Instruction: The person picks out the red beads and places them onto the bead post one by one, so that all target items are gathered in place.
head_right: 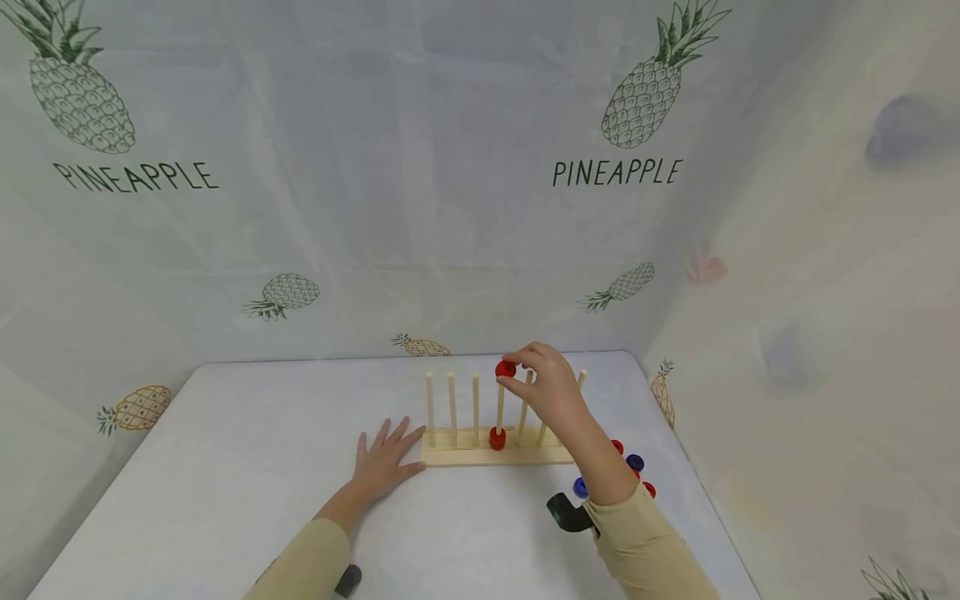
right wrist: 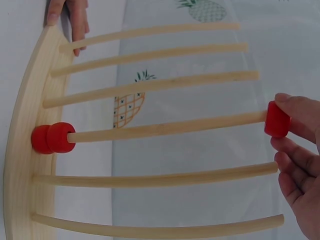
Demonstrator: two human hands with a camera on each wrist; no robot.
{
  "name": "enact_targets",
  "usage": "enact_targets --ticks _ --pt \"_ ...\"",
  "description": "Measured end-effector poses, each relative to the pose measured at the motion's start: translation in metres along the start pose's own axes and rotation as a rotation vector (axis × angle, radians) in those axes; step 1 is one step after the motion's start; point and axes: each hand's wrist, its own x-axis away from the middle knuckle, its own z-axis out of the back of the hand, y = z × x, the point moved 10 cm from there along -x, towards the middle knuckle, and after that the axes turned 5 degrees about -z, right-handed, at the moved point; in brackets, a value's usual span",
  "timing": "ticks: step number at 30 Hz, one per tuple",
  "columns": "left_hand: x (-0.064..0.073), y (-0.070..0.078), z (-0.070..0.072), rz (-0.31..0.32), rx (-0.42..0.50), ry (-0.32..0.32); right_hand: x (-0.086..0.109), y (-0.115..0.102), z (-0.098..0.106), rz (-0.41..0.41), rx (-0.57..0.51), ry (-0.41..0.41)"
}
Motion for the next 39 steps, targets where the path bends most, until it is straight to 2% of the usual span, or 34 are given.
enact_targets --ticks 5,11,18,24,29,35,39 --pt "0.0003 -0.0001 0.0009 0.0 0.014 0.006 -0.0006 0.0033 -0.004 -0.04 0.008 -0.037" --pt "-0.0006 -0.0029 -0.0022 0.0 0.004 0.005 -0.0012 0.0045 -0.0049 -0.046 0.012 -0.045" --pt "0.0005 0.001 0.0026 -0.017 0.023 0.016 -0.0031 0.0027 -0.0041 -0.02 0.028 -0.035" --pt "-0.0008 -0.0023 -0.0016 0.006 0.009 -0.01 -0.0038 0.0009 -0.0037 0.011 0.044 -0.02" --pt "-0.0013 -0.0017 -0.0013 -0.001 0.005 -0.003 -0.0046 -0.0001 -0.0031 0.027 0.062 0.004" --pt "0.0001 0.0037 0.0041 -0.014 0.022 0.013 -0.0056 -0.0006 -0.0032 0.025 0.067 0.02" --pt "0.0007 0.0025 0.0023 0.003 0.02 -0.007 -0.0061 0.0005 -0.0039 0.014 0.067 0.021"
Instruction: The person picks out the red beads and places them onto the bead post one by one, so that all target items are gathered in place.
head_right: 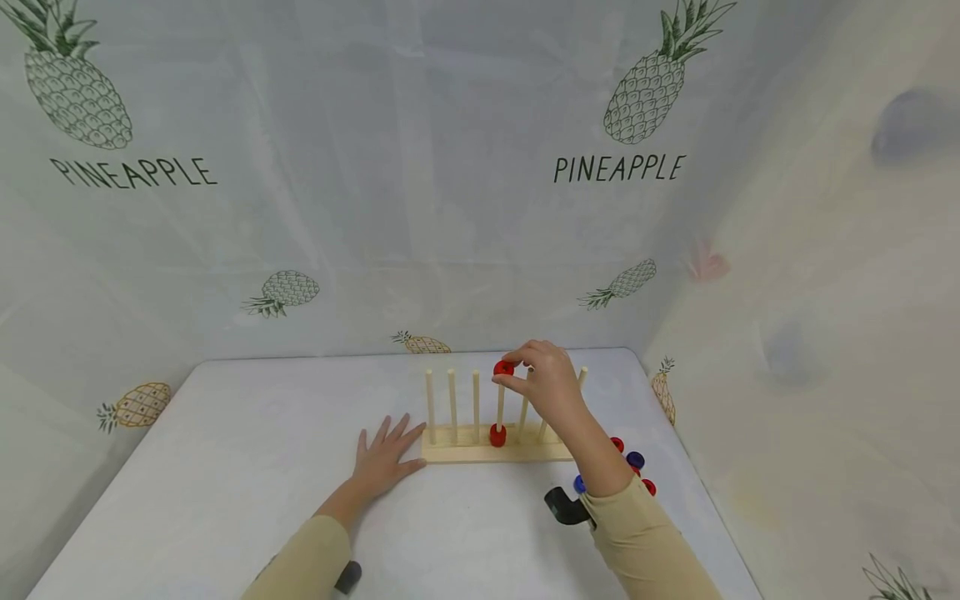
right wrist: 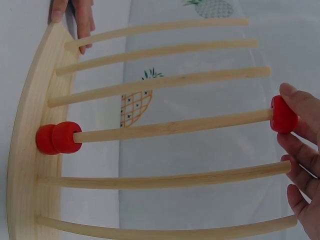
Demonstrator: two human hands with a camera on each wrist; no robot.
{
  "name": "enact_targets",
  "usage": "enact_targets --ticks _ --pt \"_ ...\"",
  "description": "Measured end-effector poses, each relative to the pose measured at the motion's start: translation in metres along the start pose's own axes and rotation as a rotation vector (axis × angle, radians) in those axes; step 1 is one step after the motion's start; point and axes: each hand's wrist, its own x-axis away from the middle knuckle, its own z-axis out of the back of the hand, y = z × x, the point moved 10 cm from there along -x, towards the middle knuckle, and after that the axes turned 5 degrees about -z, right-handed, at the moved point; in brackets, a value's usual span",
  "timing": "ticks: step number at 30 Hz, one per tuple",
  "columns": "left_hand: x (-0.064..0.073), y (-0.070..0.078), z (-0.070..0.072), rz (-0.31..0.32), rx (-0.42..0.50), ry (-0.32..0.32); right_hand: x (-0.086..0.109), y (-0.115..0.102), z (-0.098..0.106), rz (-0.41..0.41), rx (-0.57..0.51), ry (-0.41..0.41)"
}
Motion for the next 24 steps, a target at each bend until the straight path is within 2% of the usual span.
enact_targets --ticks 7,15,24 --pt "-0.0009 -0.004 -0.0026 0.011 -0.015 -0.006 -0.001 0.0024 -0.004 -0.018 -0.003 -0.011" --pt "-0.0011 -0.0043 -0.0042 0.011 -0.017 -0.014 0.0012 0.0015 -0.0093 0.023 0.051 -0.012" --pt "-0.0019 -0.0049 -0.0034 -0.017 -0.013 0.035 0.0009 0.0029 -0.0072 0.009 0.034 -0.009"
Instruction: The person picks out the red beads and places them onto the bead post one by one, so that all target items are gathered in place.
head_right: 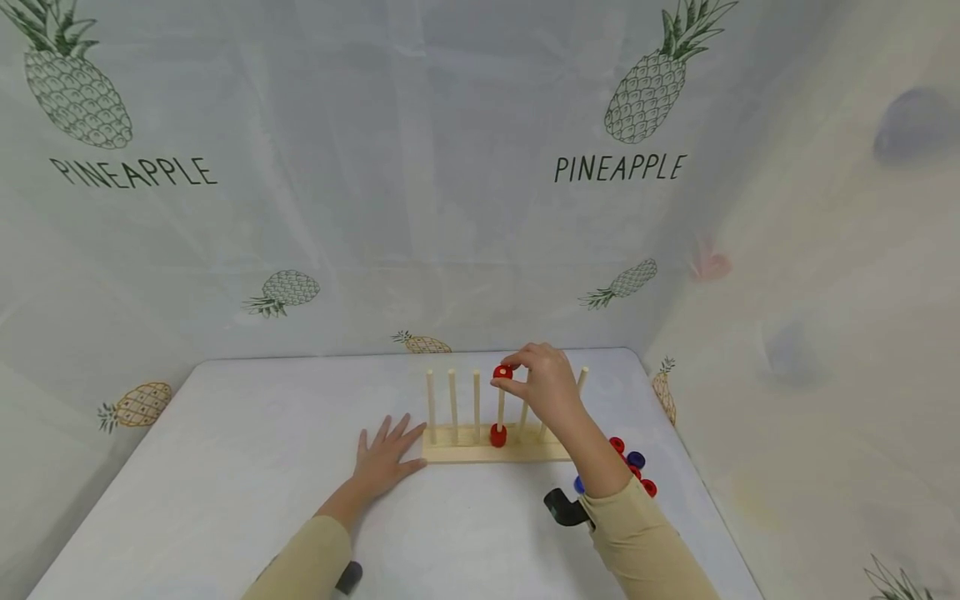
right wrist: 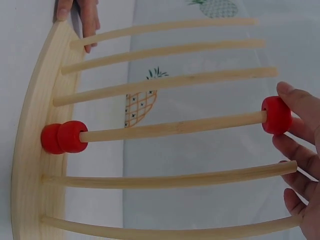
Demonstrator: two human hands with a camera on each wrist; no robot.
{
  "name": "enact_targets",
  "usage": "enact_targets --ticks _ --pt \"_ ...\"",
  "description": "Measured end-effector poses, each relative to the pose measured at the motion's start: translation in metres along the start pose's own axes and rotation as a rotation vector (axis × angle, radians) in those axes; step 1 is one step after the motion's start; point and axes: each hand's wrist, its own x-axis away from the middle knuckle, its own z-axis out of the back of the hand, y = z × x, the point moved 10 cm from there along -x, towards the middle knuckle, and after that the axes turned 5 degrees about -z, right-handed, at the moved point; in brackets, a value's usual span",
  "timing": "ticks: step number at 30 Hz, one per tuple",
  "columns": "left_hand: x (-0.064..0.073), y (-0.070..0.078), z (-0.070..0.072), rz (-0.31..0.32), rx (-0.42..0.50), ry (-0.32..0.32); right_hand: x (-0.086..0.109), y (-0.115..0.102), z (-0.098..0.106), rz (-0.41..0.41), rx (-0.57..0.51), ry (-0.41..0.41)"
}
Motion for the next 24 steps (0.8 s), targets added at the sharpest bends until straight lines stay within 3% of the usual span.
enact_targets --ticks 11,19,24 --pt "-0.001 -0.002 -0.003 -0.005 0.007 0.004 0.005 0.007 0.014 -0.017 -0.019 0.026" --pt "-0.001 -0.004 -0.006 0.007 -0.004 -0.007 0.007 0.007 0.007 -0.03 -0.027 -0.019" --pt "0.0 -0.001 -0.002 0.002 0.011 0.003 0.008 0.004 0.008 0.004 -0.018 0.006"
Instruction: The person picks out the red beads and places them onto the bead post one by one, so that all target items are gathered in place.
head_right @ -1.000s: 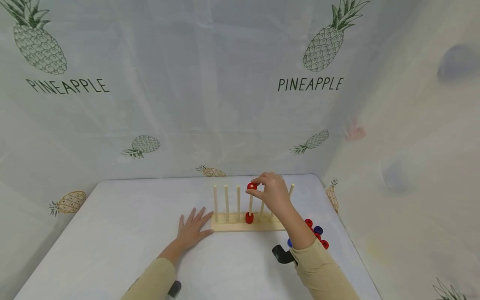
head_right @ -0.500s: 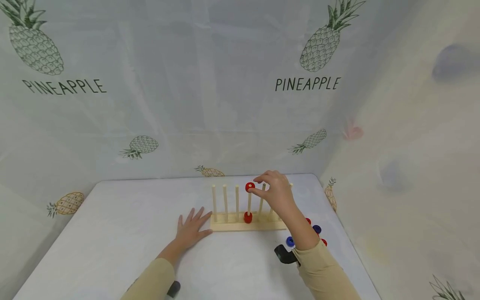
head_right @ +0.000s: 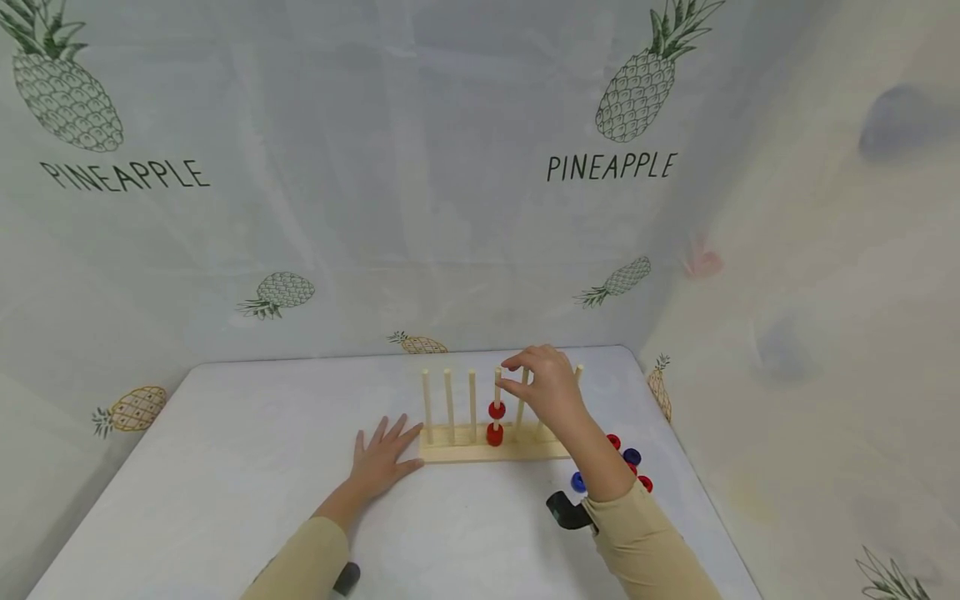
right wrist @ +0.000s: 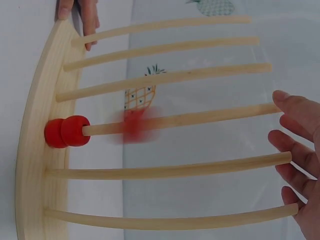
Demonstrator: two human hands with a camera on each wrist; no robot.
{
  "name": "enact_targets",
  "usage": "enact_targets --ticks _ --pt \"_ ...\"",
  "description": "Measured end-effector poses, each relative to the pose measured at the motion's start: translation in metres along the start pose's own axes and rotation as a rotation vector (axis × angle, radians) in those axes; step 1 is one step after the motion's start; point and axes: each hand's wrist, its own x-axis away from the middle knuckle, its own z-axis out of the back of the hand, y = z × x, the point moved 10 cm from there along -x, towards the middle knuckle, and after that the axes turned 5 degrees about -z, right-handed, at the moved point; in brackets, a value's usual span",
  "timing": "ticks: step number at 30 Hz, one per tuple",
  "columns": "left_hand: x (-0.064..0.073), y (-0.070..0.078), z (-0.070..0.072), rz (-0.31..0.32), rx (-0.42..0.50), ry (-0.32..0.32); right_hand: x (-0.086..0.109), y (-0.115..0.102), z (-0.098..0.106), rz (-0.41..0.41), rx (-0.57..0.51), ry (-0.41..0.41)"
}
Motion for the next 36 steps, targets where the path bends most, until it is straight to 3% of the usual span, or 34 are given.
enact_targets --ticks 9,20,28,36 --pt "0.0 0.008 0.007 -0.008 -0.017 -0.022 0.005 0.003 0.019 0.0 -0.015 0.049" --pt "0.0 0.004 0.007 0.025 -0.025 -0.044 0.022 0.033 0.041 -0.152 -0.042 0.074" --pt "0.0 0.004 0.007 0.022 -0.029 -0.042 0.033 0.046 0.049 -0.172 -0.057 0.109" --pt "0.001 0.008 0.007 0.017 -0.025 -0.049 0.049 0.061 0.052 -0.264 -0.066 0.082"
